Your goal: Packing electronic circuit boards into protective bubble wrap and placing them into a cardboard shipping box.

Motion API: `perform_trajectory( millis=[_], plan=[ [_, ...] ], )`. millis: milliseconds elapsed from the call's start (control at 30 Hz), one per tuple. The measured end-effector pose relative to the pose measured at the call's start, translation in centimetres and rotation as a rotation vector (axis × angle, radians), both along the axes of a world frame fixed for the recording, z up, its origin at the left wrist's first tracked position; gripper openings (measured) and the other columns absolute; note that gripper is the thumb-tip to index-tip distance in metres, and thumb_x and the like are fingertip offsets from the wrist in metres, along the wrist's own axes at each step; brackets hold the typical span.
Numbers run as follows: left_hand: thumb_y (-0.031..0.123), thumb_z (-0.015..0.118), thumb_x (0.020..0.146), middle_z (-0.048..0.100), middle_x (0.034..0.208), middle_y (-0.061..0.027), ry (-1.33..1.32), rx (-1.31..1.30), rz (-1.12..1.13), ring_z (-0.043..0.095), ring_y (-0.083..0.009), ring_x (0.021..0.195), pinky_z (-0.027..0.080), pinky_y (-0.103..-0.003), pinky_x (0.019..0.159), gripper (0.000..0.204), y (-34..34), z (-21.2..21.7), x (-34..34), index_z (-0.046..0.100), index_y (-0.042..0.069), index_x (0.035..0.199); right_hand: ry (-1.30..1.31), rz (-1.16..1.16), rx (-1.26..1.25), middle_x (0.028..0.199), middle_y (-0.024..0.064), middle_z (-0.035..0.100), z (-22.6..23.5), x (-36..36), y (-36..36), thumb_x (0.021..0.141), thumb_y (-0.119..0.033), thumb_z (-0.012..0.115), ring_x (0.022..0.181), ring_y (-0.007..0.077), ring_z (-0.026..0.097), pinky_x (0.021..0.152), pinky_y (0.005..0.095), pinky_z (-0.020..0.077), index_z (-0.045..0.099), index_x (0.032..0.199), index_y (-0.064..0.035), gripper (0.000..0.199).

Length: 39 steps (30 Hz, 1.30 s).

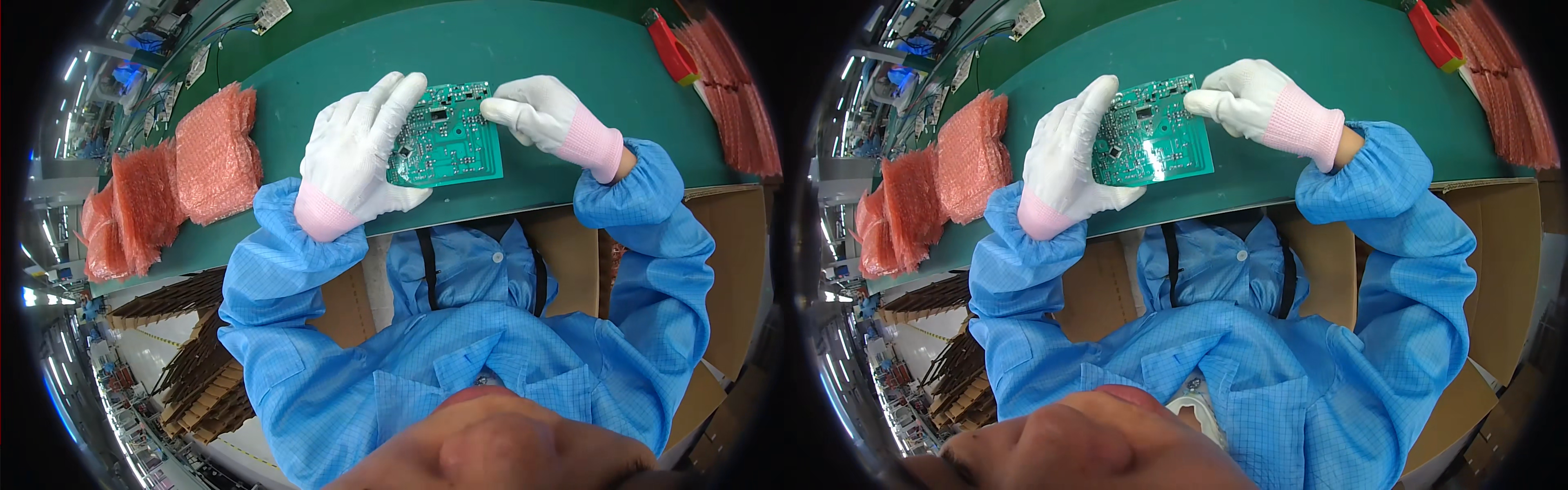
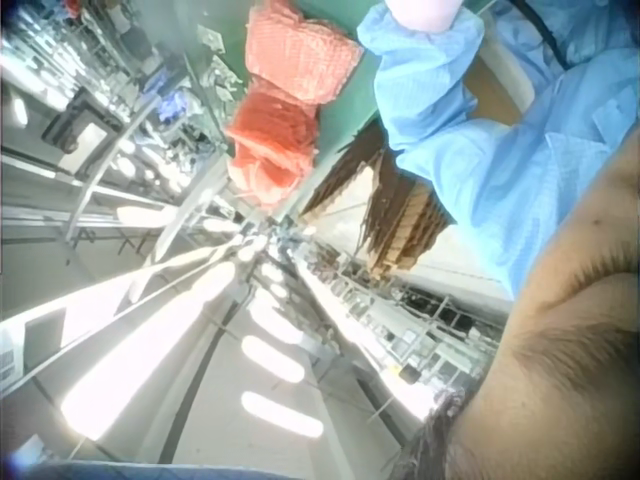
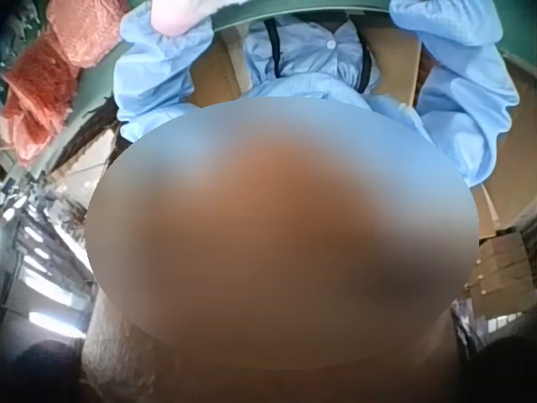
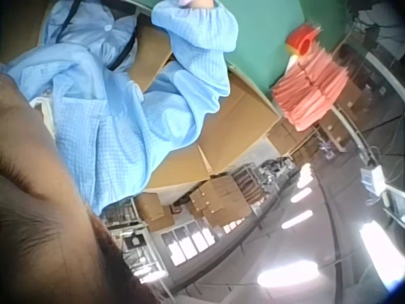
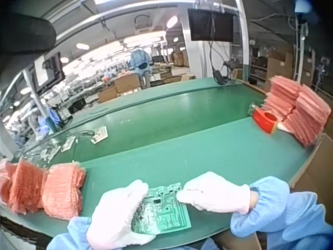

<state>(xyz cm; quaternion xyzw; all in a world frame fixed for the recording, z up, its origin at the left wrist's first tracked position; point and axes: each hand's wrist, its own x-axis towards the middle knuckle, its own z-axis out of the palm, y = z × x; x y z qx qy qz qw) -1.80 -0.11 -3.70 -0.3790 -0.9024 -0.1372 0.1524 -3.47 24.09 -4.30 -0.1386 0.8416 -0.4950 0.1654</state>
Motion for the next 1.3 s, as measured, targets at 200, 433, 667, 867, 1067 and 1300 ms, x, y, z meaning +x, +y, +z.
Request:
perform_trajectory(
  millis=[200, 433, 667, 867, 1067, 1300],
  plan=[
    [0.029, 0.076, 0.050, 0.042, 0.129, -0.0180, -0.190, 0.090, -0.055, 0.044, -0.0336, 0.116, 0.034, -0.042, 0.097, 0.100, -0.2, -0.1, -0.6, 0.030, 0.005, 0.135, -0.089, -0.060, 0.025, 0.050, -0.0047, 0.038, -0.6, -1.0, 0.2, 0.084, -0.031, 0.053, 0.046, 0.0039, 0.032, 0.041, 0.0218, 0.0249, 0.055, 0.066, -0.0011, 0.035],
    [0.031, 0.070, 0.072, 0.027, 0.142, -0.0127, -0.949, 1.060, -0.088, 0.028, -0.0283, 0.130, 0.026, -0.043, 0.106, 0.088, -2.1, -1.8, -3.0, 0.021, 0.006, 0.140, 0.062, -0.086, -0.031, 0.051, -0.0025, 0.040, 0.5, -1.0, 1.0, 0.085, -0.026, 0.053, 0.046, 0.0055, 0.034, 0.041, 0.0233, 0.0274, 0.057, 0.071, 0.0006, 0.030],
    [0.037, 0.072, 0.073, 0.041, 0.127, -0.0262, -2.159, 1.008, -0.603, 0.054, -0.0398, 0.105, 0.053, -0.045, 0.080, 0.093, -0.5, -1.9, -1.9, 0.016, 0.005, 0.140, 1.063, 0.218, 0.097, 0.064, 0.0100, 0.057, 2.2, 0.0, 0.4, 0.074, -0.008, 0.066, 0.052, 0.0238, 0.057, 0.047, 0.0309, 0.0435, 0.060, 0.090, 0.0003, 0.019],
    [0.039, 0.081, 0.062, 0.034, 0.132, -0.0156, -1.712, 0.847, -0.536, 0.048, -0.0263, 0.113, 0.046, -0.034, 0.089, 0.117, -1.6, -1.2, -2.3, 0.002, 0.014, 0.143, 1.300, 0.162, 0.172, 0.065, 0.0083, 0.059, 2.7, -0.2, 0.7, 0.070, -0.005, 0.065, 0.051, 0.0227, 0.057, 0.045, 0.0298, 0.0427, 0.060, 0.096, 0.0013, 0.027],
    [0.007, 0.081, 0.053, 0.042, 0.126, -0.0123, -1.010, 1.129, -0.261, 0.044, -0.0231, 0.116, 0.036, -0.033, 0.098, 0.105, -0.5, -1.2, -1.6, 0.020, 0.007, 0.139, 0.968, -0.032, 0.045, 0.114, 0.0174, 0.053, 0.0, -0.6, -1.7, 0.066, -0.017, 0.070, 0.104, 0.0284, 0.055, 0.088, 0.0351, 0.0447, 0.044, 0.123, 0.0026, 0.066],
    [0.021, 0.077, 0.047, 0.044, 0.121, -0.0218, 0.013, 0.553, 0.098, 0.048, -0.0391, 0.106, 0.039, -0.044, 0.092, 0.092, 2.8, -2.7, -2.2, 0.038, 0.009, 0.130, 0.130, -0.487, -1.279, 0.117, 0.0080, 0.051, -2.9, -0.6, -7.7, 0.087, -0.024, 0.054, 0.105, 0.0169, 0.050, 0.092, 0.0304, 0.0406, 0.042, 0.125, -0.0030, 0.045]
  ],
)
